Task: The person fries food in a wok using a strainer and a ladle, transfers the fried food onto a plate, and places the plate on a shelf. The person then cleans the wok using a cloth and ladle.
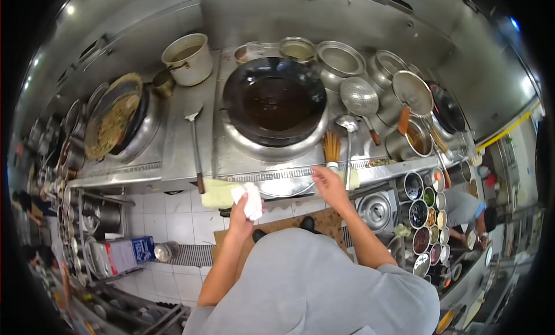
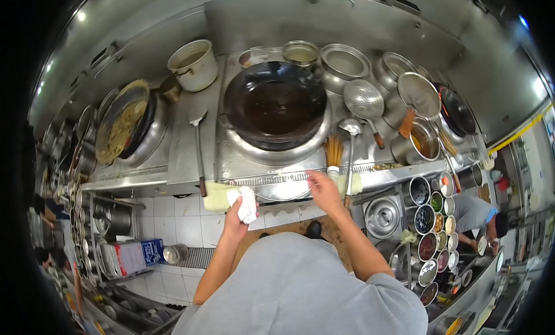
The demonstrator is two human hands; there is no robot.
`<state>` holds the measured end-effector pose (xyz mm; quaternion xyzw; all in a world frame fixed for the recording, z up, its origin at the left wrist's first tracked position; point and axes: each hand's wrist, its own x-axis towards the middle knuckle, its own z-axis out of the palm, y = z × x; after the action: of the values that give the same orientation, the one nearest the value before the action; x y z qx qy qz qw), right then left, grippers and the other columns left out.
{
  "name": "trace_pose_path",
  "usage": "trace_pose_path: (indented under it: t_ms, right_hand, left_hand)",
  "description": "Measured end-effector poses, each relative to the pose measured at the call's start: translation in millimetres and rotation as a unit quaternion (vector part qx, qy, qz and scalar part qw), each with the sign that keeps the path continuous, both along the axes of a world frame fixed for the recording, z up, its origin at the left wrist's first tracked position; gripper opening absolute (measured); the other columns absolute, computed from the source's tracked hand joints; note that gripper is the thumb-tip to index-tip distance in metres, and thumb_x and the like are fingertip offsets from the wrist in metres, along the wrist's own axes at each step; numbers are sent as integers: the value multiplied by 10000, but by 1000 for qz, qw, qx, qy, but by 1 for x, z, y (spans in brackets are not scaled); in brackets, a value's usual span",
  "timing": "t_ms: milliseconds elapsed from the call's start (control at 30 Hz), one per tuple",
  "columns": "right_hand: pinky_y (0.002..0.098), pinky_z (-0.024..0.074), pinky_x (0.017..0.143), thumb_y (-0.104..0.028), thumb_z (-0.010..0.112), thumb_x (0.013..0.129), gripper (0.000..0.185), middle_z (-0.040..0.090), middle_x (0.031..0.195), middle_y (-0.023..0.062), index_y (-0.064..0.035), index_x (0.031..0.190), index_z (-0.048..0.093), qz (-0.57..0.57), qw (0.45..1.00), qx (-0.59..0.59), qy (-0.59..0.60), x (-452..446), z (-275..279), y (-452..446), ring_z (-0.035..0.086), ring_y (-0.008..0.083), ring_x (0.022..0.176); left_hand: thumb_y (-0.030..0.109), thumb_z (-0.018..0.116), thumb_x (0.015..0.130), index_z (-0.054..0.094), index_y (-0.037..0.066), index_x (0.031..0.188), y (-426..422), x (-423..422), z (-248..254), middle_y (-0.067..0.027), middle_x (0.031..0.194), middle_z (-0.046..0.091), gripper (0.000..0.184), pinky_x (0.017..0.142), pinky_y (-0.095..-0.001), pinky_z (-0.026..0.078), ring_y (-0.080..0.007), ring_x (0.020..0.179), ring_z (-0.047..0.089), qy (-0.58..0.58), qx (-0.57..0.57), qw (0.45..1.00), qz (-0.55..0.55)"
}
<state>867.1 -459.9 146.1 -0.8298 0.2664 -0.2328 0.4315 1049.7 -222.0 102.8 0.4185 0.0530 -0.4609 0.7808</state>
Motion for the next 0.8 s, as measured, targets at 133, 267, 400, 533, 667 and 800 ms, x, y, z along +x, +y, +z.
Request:
trace_pose_path:
  t_ms: [133,267,400,533,667,800]
  right_hand:
    - [404,498,852,-51,626,846,326,636,1088,160,-39,1171,603,-299,939,-155,67,-100,-99,-64,621,314,988]
    - [414,493,855,-170,639,900,200,619,998,104,-29,1030,584,-329,929,152,77,-156,-219,-84,614,281,947]
    - [442,548,712,-311,571,971,232,614,942,83,-104,1075,553,-240,732,629,-106,-142,-205,-81,636,231,827]
    - [357,505,535,-201,589,961,209,537,750,38,-105,1117,490,-286,787,541,-71,-130,-186,-81,553,169,578]
    - [302,373,402,-173,575,975,195,411,669,-19,-108,1126,471,-218,848,471,-107,-121,-94,-88,379,86,453]
    - [307,405,392,-204,616,959,237,471,644,2,-83,1107,477,-135,818,545,-123,-103,-22,-100,452,123,433]
  left_hand:
    - [342,561,979,527,44,1246,-62,32,0,-113,1068,657,402,694,-418,575,-270,902,669,-37,-8,999,27]
    - [426,561,977,542,66,1238,-107,142,-3,-74,1009,655,445,681,-362,548,-206,837,654,-246,39,958,145]
    - [587,472,961,540,24,1241,-118,250,39,-64,912,643,633,663,-356,511,-189,749,623,-449,273,849,44]
    - [525,525,952,596,18,1136,-145,369,-8,-63,841,622,545,647,-391,503,-195,744,617,-494,365,781,-113]
    - [401,652,876,629,88,1024,-186,329,15,-55,769,618,346,475,-359,486,-166,588,586,-429,398,785,-203]
    - [204,641,834,629,61,947,-180,313,-20,-61,737,615,182,422,-366,457,-183,556,590,-246,294,908,-171]
